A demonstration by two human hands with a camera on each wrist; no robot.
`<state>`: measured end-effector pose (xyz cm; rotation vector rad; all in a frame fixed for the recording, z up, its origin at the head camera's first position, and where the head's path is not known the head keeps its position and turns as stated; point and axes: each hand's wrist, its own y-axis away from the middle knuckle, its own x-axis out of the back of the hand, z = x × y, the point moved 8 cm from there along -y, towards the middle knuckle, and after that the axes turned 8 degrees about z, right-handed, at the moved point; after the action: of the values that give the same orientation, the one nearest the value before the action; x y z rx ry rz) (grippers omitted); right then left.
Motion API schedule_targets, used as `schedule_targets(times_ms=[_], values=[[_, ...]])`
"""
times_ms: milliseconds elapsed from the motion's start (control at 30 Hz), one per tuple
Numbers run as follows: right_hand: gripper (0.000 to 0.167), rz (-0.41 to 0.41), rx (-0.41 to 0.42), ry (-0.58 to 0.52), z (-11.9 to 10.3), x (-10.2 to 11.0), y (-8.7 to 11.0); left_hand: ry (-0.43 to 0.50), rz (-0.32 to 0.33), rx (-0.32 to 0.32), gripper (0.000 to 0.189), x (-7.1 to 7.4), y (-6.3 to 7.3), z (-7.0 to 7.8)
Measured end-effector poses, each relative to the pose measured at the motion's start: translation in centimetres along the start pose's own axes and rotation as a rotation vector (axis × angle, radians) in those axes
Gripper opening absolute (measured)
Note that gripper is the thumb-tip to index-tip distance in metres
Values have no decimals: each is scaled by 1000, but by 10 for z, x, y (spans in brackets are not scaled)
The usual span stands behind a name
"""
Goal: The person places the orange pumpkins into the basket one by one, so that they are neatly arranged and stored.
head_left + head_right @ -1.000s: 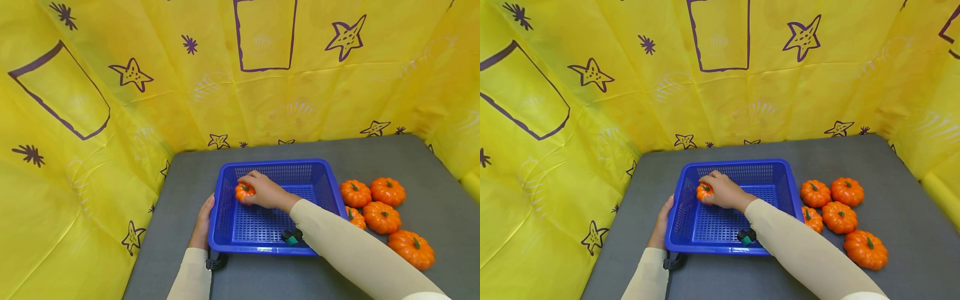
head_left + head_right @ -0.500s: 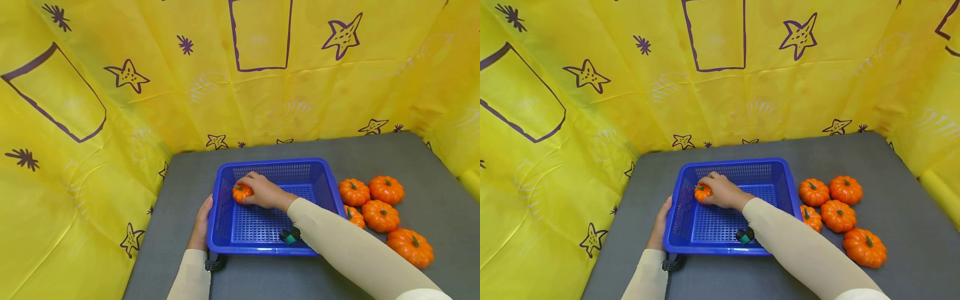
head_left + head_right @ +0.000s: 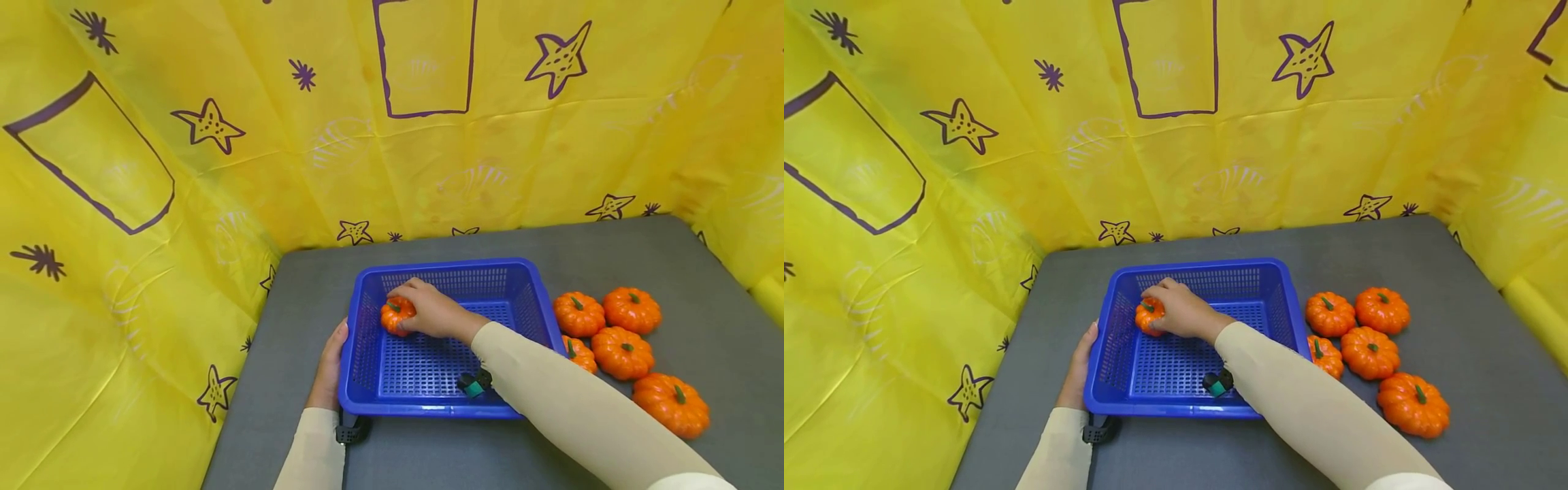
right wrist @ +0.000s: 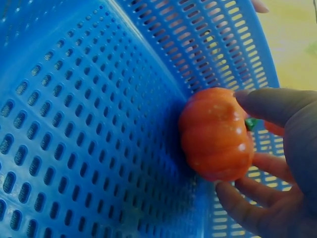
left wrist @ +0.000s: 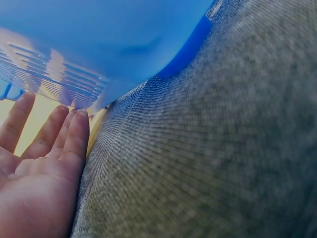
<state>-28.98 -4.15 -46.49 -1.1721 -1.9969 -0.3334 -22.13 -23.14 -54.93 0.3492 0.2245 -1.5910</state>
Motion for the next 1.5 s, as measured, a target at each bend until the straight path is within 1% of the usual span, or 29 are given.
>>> schedule_targets(times_ms=[367, 633, 800, 1033, 1167, 1500], values=[[58, 3, 2, -10, -1, 10, 0, -16, 7, 9, 60, -1, 2, 1], [63, 11, -22, -57, 0, 21, 1, -21, 3, 17, 62, 0, 3, 1], [64, 38, -35, -98, -1, 33, 3, -20, 1, 25, 62, 0, 2, 0], [65, 82, -23, -158, -3, 48, 7, -23, 27, 34, 62, 1, 3, -1], [65, 104, -9, -184, -5, 55, 9, -14, 17, 40, 63, 1, 3, -2], [65, 157, -27, -257, -8, 76, 20, -14, 16, 48, 60, 2, 2, -4]])
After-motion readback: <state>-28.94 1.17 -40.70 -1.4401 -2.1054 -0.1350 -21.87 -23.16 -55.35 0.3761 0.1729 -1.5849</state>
